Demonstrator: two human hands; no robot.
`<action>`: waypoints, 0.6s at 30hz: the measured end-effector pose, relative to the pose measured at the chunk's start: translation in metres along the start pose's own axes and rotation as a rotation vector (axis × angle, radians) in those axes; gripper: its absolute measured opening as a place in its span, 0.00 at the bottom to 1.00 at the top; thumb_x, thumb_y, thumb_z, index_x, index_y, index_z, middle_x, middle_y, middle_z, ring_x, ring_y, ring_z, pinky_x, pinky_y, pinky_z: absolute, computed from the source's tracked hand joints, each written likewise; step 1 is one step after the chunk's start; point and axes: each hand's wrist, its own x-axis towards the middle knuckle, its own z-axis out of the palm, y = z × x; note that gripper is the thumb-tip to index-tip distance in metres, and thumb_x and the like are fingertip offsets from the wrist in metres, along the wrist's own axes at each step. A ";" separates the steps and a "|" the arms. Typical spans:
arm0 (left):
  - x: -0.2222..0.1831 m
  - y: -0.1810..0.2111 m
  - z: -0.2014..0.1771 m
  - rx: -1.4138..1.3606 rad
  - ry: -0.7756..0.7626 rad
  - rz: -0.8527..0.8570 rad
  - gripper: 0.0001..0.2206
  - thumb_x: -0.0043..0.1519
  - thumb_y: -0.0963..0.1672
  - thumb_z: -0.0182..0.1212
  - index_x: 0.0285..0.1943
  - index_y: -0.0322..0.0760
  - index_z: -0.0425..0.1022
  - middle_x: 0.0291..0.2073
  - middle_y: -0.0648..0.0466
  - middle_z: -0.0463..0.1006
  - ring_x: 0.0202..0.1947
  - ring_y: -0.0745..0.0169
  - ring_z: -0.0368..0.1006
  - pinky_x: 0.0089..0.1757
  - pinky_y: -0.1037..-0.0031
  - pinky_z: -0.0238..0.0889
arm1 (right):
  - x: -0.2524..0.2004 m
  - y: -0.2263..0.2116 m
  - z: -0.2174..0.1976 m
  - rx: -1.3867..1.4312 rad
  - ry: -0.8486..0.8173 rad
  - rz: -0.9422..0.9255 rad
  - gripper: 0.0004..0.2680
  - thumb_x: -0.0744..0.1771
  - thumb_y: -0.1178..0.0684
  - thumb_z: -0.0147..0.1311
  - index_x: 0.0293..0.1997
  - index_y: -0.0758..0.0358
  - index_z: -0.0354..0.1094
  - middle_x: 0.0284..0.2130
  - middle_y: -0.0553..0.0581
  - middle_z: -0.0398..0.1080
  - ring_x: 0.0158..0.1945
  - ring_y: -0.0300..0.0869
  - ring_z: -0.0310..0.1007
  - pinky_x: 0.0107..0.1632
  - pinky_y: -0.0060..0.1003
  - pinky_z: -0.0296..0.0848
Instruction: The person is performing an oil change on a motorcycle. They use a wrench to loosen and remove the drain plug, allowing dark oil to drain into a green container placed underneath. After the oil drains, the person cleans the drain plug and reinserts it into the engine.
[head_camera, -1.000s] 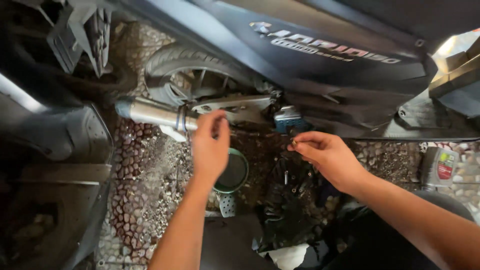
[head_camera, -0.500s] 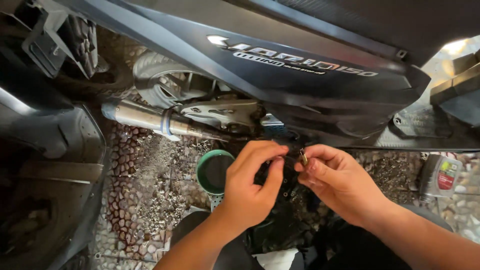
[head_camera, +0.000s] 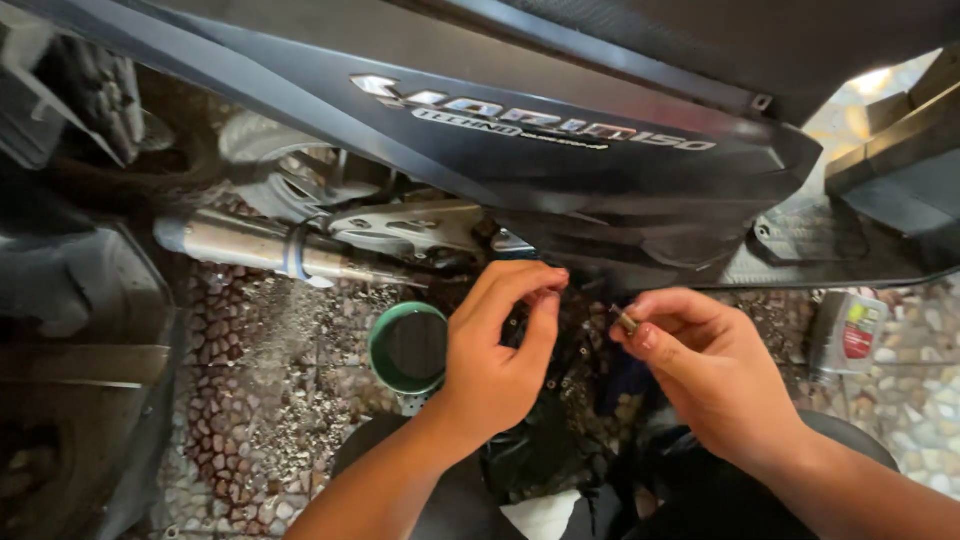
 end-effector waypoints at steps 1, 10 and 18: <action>-0.001 0.000 -0.002 0.004 -0.013 -0.006 0.08 0.67 0.35 0.60 0.53 0.29 0.75 0.46 0.48 0.79 0.44 0.61 0.77 0.48 0.76 0.72 | 0.000 0.000 -0.003 -0.043 0.034 -0.026 0.06 0.66 0.62 0.58 0.47 0.69 0.71 0.42 0.56 0.76 0.48 0.42 0.76 0.53 0.37 0.72; -0.017 0.006 -0.021 0.051 -0.069 0.014 0.08 0.67 0.35 0.61 0.54 0.30 0.75 0.49 0.47 0.78 0.47 0.58 0.79 0.50 0.74 0.73 | -0.011 0.002 0.017 -0.516 0.072 -0.486 0.09 0.63 0.69 0.63 0.43 0.69 0.69 0.44 0.59 0.75 0.49 0.40 0.77 0.53 0.37 0.77; -0.022 0.010 -0.029 -0.008 -0.134 0.046 0.10 0.66 0.33 0.61 0.54 0.29 0.75 0.49 0.46 0.77 0.45 0.58 0.78 0.44 0.77 0.75 | -0.011 -0.017 0.042 -1.004 -0.020 -1.012 0.12 0.57 0.65 0.70 0.35 0.65 0.67 0.33 0.60 0.75 0.38 0.44 0.80 0.46 0.42 0.71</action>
